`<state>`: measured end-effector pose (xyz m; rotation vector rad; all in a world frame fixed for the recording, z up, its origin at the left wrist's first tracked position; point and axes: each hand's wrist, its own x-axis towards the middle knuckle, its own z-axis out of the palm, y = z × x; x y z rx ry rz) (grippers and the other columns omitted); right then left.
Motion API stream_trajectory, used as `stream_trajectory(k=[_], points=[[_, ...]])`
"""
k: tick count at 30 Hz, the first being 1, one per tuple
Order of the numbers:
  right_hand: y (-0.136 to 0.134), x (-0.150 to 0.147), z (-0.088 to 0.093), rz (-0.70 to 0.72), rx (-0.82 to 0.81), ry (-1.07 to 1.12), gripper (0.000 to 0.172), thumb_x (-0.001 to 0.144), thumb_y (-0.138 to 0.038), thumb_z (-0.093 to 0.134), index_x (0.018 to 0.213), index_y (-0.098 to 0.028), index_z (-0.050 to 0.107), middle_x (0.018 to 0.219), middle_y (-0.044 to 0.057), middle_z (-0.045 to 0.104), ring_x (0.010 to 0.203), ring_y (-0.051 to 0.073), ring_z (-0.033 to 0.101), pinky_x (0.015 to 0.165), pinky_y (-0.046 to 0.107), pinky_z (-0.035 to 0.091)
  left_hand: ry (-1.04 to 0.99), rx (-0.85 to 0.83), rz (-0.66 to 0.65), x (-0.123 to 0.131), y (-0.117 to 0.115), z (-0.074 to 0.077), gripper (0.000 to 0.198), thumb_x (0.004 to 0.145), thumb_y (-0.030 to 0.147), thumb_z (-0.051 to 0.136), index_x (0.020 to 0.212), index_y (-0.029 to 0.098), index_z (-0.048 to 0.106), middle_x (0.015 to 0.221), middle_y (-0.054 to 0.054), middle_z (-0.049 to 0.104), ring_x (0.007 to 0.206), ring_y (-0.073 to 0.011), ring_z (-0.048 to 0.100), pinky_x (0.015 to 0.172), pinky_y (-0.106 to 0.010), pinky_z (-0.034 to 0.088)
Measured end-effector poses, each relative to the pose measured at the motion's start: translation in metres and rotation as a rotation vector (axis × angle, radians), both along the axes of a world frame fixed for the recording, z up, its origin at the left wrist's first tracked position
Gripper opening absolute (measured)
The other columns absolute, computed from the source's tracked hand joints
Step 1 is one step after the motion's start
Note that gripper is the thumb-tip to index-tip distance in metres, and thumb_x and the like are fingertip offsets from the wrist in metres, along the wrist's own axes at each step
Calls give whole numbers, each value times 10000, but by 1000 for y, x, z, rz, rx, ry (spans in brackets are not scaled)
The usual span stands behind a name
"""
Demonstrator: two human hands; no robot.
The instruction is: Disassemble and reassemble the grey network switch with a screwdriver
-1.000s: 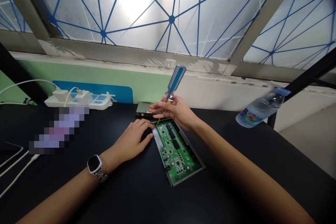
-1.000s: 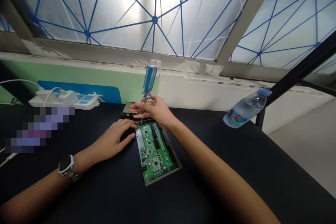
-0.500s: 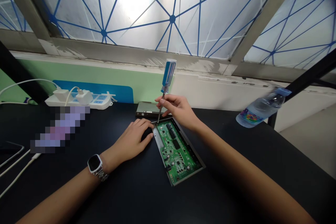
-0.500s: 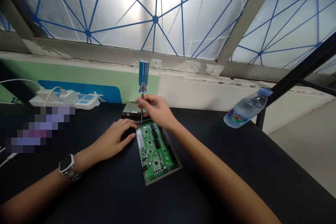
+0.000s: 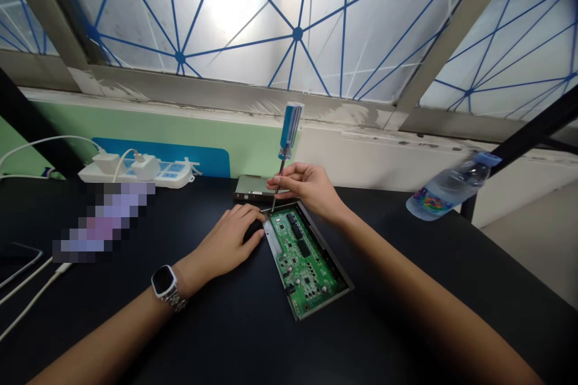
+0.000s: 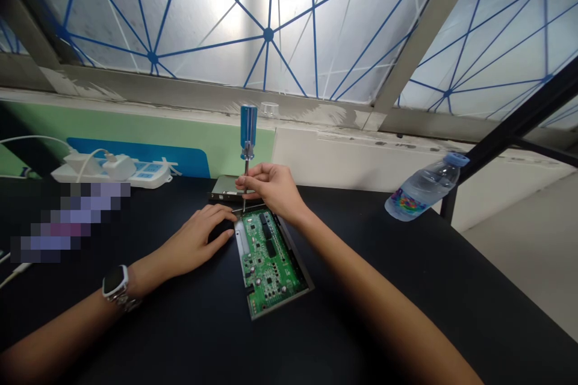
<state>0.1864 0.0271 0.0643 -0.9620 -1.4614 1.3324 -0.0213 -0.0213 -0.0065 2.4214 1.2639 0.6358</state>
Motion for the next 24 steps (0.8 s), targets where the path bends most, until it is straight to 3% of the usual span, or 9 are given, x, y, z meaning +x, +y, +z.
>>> stream_trajectory(k=[2, 5, 9, 14, 18, 21, 24], points=[[-1, 1, 1, 32, 25, -57, 286, 786, -401, 804, 864, -165, 661, 954, 107, 784, 994, 247, 758, 743, 321, 638, -3, 1, -3, 0, 0, 0, 190, 1017, 318, 503, 1152, 253, 620, 1281, -76, 628, 1185, -298, 555, 1021, -498, 443], [-6, 2, 5, 23, 196, -271, 215, 904, -392, 670, 939, -182, 697, 1043, 100, 763, 1039, 245, 724, 726, 316, 617, -7, -5, -9, 0, -1, 1, 190, 1014, 313, 504, 1151, 246, 617, 1281, -81, 627, 1180, -299, 556, 1024, -499, 441], [-13, 2, 10, -19, 404, -507, 136, 951, -288, 571, 963, -201, 675, 910, 57, 738, 870, 209, 715, 741, 329, 581, -6, -5, 1, 1, -1, 2, 188, 1016, 321, 505, 1144, 242, 618, 1273, -82, 627, 1183, -298, 557, 1022, -498, 443], [-13, 0, 9, -52, 474, -523, 82, 880, -260, 675, 831, -204, 640, 803, 32, 715, 737, 182, 692, 750, 334, 576, -13, 17, -7, 0, 0, 0, 191, 1015, 326, 509, 1146, 248, 624, 1269, -83, 630, 1178, -297, 560, 1021, -493, 447], [-11, 1, 7, -60, 368, -460, 191, 824, -308, 757, 732, -196, 632, 746, 41, 723, 744, 202, 715, 720, 339, 591, -17, 17, -9, 0, 0, 0, 192, 1015, 326, 505, 1141, 248, 628, 1267, -83, 632, 1182, -298, 556, 1026, -493, 448], [-9, 3, 8, 11, 211, -395, 137, 853, -312, 724, 847, -181, 683, 826, 73, 760, 828, 238, 757, 705, 349, 613, -15, 0, -5, 0, -1, 1, 193, 1013, 323, 508, 1141, 243, 629, 1277, -82, 626, 1185, -299, 554, 1032, -499, 443], [-9, 6, 8, 51, 159, -337, 99, 891, -255, 664, 952, -178, 675, 917, 91, 777, 940, 243, 769, 762, 347, 625, -18, -4, -8, 0, -1, 1, 197, 1014, 322, 507, 1150, 243, 627, 1270, -80, 629, 1179, -296, 558, 1030, -497, 445]])
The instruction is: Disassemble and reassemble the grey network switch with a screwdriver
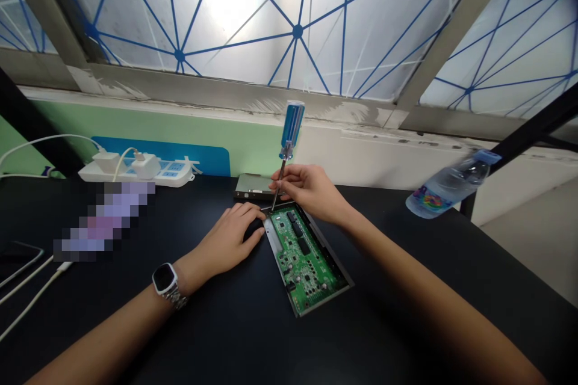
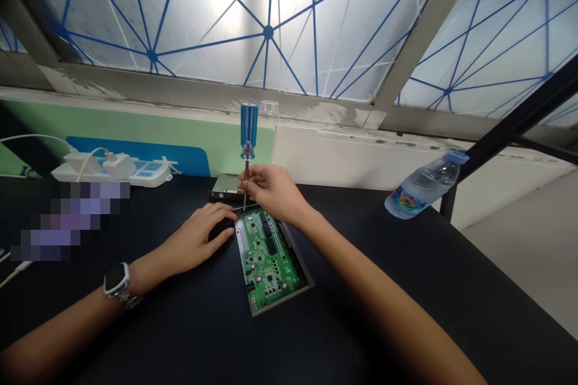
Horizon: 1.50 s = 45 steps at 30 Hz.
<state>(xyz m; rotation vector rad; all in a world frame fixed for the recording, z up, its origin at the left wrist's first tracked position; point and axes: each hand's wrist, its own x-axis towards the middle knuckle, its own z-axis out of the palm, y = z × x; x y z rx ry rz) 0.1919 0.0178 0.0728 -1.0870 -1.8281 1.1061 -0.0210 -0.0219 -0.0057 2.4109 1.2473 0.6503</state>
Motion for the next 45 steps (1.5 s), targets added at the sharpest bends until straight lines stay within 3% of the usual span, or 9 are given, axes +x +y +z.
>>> stream_trajectory(k=[5, 10, 15, 20, 23, 34, 45], points=[[-3, 3, 8, 37, 68, 43, 125, 935, -271, 617, 1025, -185, 598, 967, 88, 773, 943, 219, 764, 784, 336, 620, -23, 20, -3, -1, 0, -1, 198, 1008, 319, 521, 1162, 249, 624, 1248, -73, 647, 1150, -288, 581, 1027, -482, 456], [-16, 9, 13, 12, 44, 114, 187, 987, -385, 560, 1035, -239, 453, 955, 57, 788, 743, 177, 765, 695, 320, 620, -69, 14, 16, -3, -1, -1, 199, 1004, 326, 534, 1166, 250, 620, 1228, -74, 657, 1146, -285, 596, 1013, -466, 477], [-36, 21, -15, -126, -28, 282, 286, 974, -446, 617, 999, -255, 404, 861, 39, 791, 617, 182, 760, 568, 282, 596, -106, 40, 4, -5, -2, 3, 186, 958, 307, 608, 1129, 237, 625, 1240, -76, 642, 1155, -281, 592, 1047, -482, 456], [-51, 34, -53, -294, -138, 536, 425, 858, -442, 781, 966, -264, 410, 922, 57, 812, 703, 240, 801, 627, 349, 653, -109, 175, 21, -2, -8, 12, 172, 930, 329, 655, 1077, 240, 649, 1193, -78, 633, 1116, -285, 585, 989, -474, 477], [-54, 38, -63, -302, -205, 630, 425, 830, -394, 819, 944, -261, 431, 941, 69, 818, 769, 247, 808, 664, 346, 660, -111, 135, -31, 0, -11, 15, 162, 956, 312, 629, 1100, 240, 647, 1137, -66, 648, 1049, -257, 613, 948, -443, 496], [-53, 37, -62, -248, -257, 731, 415, 797, -337, 857, 921, -242, 472, 909, 57, 819, 746, 238, 804, 630, 316, 657, -237, -32, -9, 5, -11, 6, 120, 977, 303, 620, 1007, 218, 699, 1014, -39, 696, 912, -200, 665, 804, -344, 524], [-55, 37, -65, -199, -247, 726, 405, 823, -351, 835, 919, -243, 457, 914, 62, 819, 757, 239, 804, 594, 288, 641, -314, -32, -6, 7, -13, 6, 112, 963, 251, 617, 962, 208, 721, 938, -24, 700, 834, -172, 653, 740, -307, 504]])
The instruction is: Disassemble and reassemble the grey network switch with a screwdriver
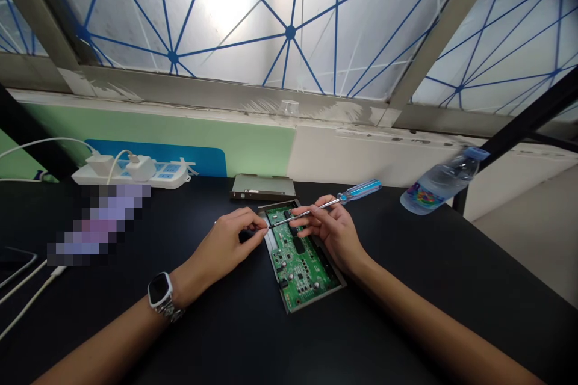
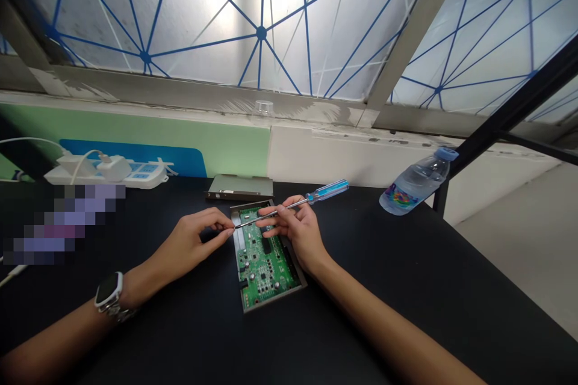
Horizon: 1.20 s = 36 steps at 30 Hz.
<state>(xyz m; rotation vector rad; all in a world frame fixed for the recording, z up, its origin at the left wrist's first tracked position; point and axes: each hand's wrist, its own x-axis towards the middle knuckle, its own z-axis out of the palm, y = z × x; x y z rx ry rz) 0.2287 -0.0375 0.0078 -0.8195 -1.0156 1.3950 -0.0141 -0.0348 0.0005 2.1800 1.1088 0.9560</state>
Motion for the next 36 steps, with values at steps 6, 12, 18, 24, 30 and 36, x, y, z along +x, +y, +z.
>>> stream_trajectory(k=[6, 12, 18, 24, 30, 36], points=[[0, 0, 0, 23, 3, -24, 374, 828, -334, 826, 929, -238, 479, 935, 68, 816, 787, 234, 803, 585, 272, 638, -17, 20, 4, 1, -2, 0, 109, 956, 231, 614, 958, 202, 719, 936, -27, 701, 834, -169, 658, 746, -304, 512], [2, 1, -2, -5, 9, -47, 358, 821, -343, 832, 959, -226, 523, 922, 68, 804, 803, 241, 803, 566, 269, 643, -13, 18, 15, 1, 0, 1, 96, 952, 257, 631, 975, 207, 710, 952, -29, 703, 835, -169, 658, 752, -309, 527], [3, 1, -4, -32, 4, -38, 355, 819, -354, 839, 951, -223, 536, 889, 53, 793, 787, 246, 804, 540, 263, 641, 7, 57, -10, -1, 1, 3, 48, 934, 233, 640, 947, 208, 678, 944, -24, 686, 842, -168, 651, 756, -301, 522], [3, 1, -6, -40, 10, -50, 326, 838, -360, 828, 950, -218, 557, 895, 56, 792, 787, 240, 804, 546, 261, 644, 4, 47, -21, -1, 1, 4, 67, 949, 208, 620, 922, 213, 681, 908, -9, 683, 807, -154, 634, 738, -289, 504], [4, 0, -5, -53, 5, -36, 336, 821, -375, 843, 916, -210, 566, 868, 59, 794, 748, 235, 801, 523, 247, 634, -16, 52, 9, -1, 2, 3, 60, 946, 234, 633, 935, 211, 686, 927, -18, 692, 812, -159, 636, 744, -298, 513], [3, 1, -3, -51, -9, -37, 327, 815, -378, 849, 906, -210, 584, 866, 58, 791, 741, 231, 798, 521, 245, 631, 4, 52, 6, 0, 1, 5, 87, 949, 230, 612, 914, 208, 689, 908, -23, 696, 800, -164, 641, 733, -306, 514]])
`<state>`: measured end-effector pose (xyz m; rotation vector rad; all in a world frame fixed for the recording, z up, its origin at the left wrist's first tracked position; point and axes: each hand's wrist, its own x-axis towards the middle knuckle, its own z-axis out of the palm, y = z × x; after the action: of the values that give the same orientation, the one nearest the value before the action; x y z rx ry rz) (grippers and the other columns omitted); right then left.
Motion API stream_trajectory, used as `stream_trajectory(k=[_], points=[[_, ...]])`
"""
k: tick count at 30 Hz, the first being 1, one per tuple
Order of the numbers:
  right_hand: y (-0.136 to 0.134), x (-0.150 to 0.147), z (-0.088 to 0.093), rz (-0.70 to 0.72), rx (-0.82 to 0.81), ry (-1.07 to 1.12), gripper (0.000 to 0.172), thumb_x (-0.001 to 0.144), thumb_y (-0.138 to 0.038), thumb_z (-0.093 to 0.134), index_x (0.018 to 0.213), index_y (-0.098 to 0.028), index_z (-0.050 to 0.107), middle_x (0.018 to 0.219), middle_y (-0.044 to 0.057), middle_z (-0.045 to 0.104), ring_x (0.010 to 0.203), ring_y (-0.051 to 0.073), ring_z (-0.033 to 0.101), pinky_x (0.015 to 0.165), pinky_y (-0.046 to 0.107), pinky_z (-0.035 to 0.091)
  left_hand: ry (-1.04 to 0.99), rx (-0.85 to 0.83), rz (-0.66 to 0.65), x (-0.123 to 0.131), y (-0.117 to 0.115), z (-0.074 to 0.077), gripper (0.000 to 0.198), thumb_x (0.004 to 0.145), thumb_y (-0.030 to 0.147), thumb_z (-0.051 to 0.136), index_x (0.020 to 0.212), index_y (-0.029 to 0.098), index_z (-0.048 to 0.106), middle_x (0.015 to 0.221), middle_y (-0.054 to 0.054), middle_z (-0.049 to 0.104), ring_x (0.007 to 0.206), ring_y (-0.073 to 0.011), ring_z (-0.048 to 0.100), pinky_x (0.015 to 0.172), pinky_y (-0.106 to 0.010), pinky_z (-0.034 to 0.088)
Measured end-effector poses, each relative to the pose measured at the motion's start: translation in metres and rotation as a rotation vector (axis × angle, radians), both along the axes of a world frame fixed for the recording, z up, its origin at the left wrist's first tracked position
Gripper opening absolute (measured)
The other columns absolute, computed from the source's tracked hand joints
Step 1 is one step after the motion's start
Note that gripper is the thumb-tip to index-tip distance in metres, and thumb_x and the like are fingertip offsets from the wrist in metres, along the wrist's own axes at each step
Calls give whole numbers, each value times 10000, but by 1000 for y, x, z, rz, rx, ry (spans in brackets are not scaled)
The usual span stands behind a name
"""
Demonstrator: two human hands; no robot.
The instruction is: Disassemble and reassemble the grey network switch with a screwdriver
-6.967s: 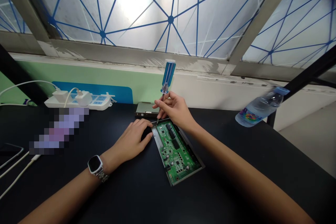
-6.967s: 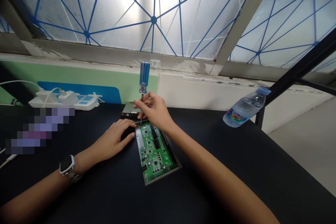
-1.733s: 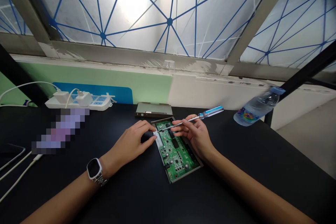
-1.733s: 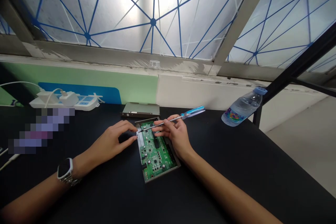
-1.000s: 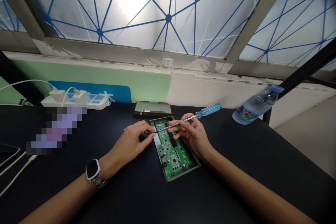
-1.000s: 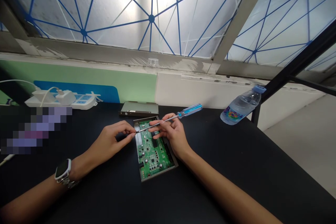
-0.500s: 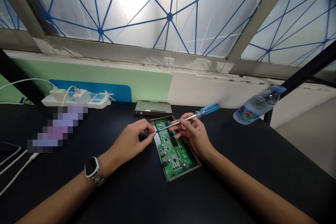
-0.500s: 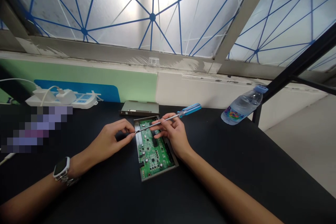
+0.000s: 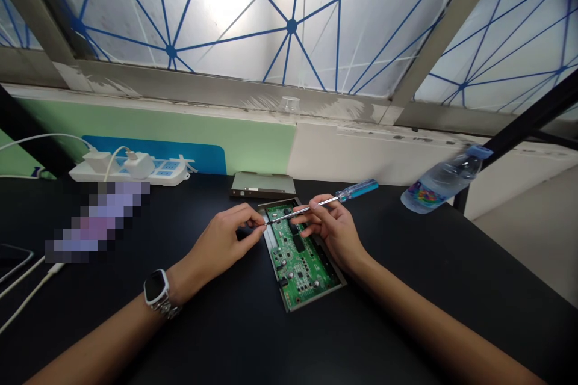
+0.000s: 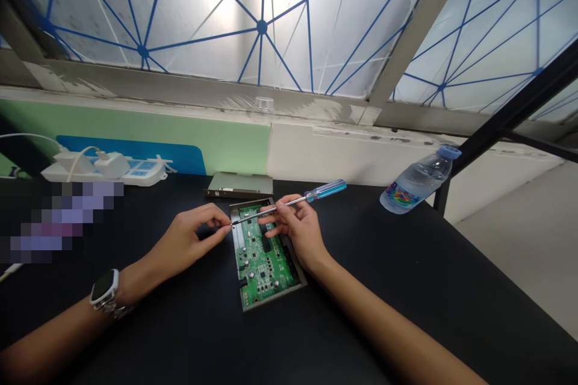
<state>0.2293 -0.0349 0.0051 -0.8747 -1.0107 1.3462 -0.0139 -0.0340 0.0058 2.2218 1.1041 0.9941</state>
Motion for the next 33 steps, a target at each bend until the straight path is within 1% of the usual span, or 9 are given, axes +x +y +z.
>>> stream_trajectory(k=[6, 11, 13, 17, 22, 25, 28, 31, 33], points=[[0, 0, 0, 23, 11, -11, 328, 812, -405, 849, 886, -209, 596, 846, 54, 788, 706, 220, 793, 512, 240, 626, 3, 22, 4, 0, -3, -1, 86, 955, 213, 595, 923, 206, 674, 928, -24, 690, 797, -160, 637, 723, -300, 505], [0, -1, 1, -5, -4, 9, 335, 801, -404, 856, 880, -198, 605, 858, 62, 790, 695, 220, 790, 498, 240, 618, -25, 57, 38, 1, -2, -1, 59, 957, 231, 615, 968, 203, 665, 926, -21, 673, 801, -157, 633, 721, -289, 510], [1, -1, 2, -11, -18, 18, 343, 793, -405, 863, 873, -196, 604, 855, 62, 789, 686, 218, 787, 491, 237, 615, -41, 80, 38, 1, -3, 0, 45, 954, 216, 618, 957, 201, 661, 909, -16, 669, 794, -151, 626, 727, -284, 510], [1, -2, 3, -19, -36, 17, 359, 776, -418, 874, 856, -188, 609, 833, 69, 786, 667, 214, 783, 482, 228, 608, -68, 114, 16, 1, -4, 1, 75, 958, 182, 597, 914, 203, 653, 871, -11, 669, 768, -144, 615, 720, -274, 512], [0, -1, 2, -18, -29, 1, 342, 795, -424, 857, 845, -185, 617, 789, 68, 782, 632, 194, 764, 471, 215, 590, -23, 174, -52, -2, -4, 2, 99, 993, 169, 543, 974, 206, 633, 914, -29, 666, 802, -149, 621, 741, -282, 511], [-1, -2, 2, -3, -14, -14, 333, 818, -435, 833, 816, -191, 607, 751, 54, 768, 584, 170, 729, 454, 213, 569, 55, 252, -101, -3, -5, 5, 112, 1011, 163, 497, 1006, 196, 604, 939, -51, 664, 831, -161, 630, 754, -294, 511], [-1, -2, 3, -4, -4, -9, 357, 825, -461, 817, 768, -196, 584, 673, 26, 722, 515, 145, 665, 424, 212, 531, 123, 346, -122, -2, -6, 10, 127, 1019, 159, 460, 1009, 188, 583, 939, -68, 662, 831, -175, 630, 755, -307, 509], [3, 1, 3, -79, -1, 32, 379, 819, -473, 810, 752, -210, 545, 597, -21, 647, 442, 120, 584, 375, 199, 453, 170, 373, -101, -8, -4, 19, 150, 1021, 158, 435, 1012, 186, 582, 939, -71, 648, 837, -183, 623, 768, -312, 504], [7, 6, 1, -147, -4, 54, 382, 816, -471, 801, 759, -219, 520, 570, -42, 613, 412, 109, 543, 355, 188, 393, 235, 327, -76, -19, 2, 23, 172, 1023, 180, 424, 1004, 187, 595, 963, -74, 637, 857, -192, 626, 783, -319, 503]])
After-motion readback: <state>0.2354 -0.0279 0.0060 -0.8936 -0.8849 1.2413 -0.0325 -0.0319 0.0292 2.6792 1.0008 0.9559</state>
